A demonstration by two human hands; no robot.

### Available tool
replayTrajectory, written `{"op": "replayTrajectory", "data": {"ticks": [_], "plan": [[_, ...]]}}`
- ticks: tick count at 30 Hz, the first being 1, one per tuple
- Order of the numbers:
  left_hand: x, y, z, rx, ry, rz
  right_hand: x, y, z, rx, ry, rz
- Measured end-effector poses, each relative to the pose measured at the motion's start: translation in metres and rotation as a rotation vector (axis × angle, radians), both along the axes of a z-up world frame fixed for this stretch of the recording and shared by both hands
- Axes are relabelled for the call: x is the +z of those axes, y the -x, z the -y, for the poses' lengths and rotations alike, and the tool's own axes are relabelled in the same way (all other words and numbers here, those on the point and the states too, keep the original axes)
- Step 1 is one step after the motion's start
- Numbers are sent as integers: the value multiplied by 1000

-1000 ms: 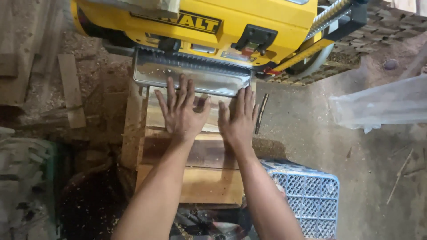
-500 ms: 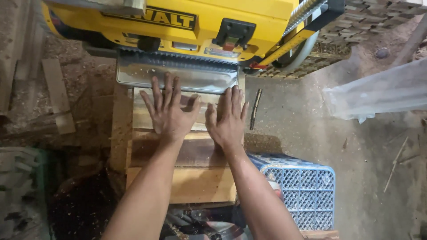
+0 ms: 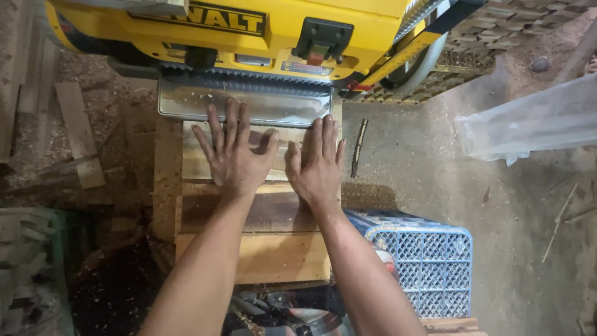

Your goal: Feeding wooden planks into a thickness planer to smooth and level the surfaces.

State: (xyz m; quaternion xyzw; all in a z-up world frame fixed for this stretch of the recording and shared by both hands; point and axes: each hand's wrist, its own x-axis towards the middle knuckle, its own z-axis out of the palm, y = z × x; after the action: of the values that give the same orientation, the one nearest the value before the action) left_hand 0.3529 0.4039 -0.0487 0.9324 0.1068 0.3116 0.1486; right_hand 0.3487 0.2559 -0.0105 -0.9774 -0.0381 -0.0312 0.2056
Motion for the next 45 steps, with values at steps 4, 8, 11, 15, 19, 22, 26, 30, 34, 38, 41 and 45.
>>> {"op": "replayTrajectory", "data": {"ticks": [4,8,11,15,19,22,26,30,34,38,41,45], "plan": [[2,1,0,-5,9,-48,2,0,0,1,-14,-2],[3,2,0,-3,16,-62,2,0,-1,-2,-30,-10],[4,2,0,-8,13,-61,4,0,-1,13,-38,18],[4,3,-1,-17,20,-86,1,2,0,19,0,30],[5,2,-1,-14,30,-85,2,1,-2,6,-17,50],[3,2,-1,-12,27,-87,-1,1,-1,4,0,61],[8,4,1,-15,38,-108,-6,1,0,8,1,83],[5,3,0,-14,33,-117,4,1,-1,1,-39,15],[4,2,0,-16,89,-131,9,0,-3,0,-42,-20],[4,3,0,-14,107,-131,10,-1,-4,-3,7,-86],[2,2,0,-29,41,-98,16,-1,-3,-6,-10,-101],[1,1,-2,-26,28,-93,10,-1,-4,21,40,-81]]}}
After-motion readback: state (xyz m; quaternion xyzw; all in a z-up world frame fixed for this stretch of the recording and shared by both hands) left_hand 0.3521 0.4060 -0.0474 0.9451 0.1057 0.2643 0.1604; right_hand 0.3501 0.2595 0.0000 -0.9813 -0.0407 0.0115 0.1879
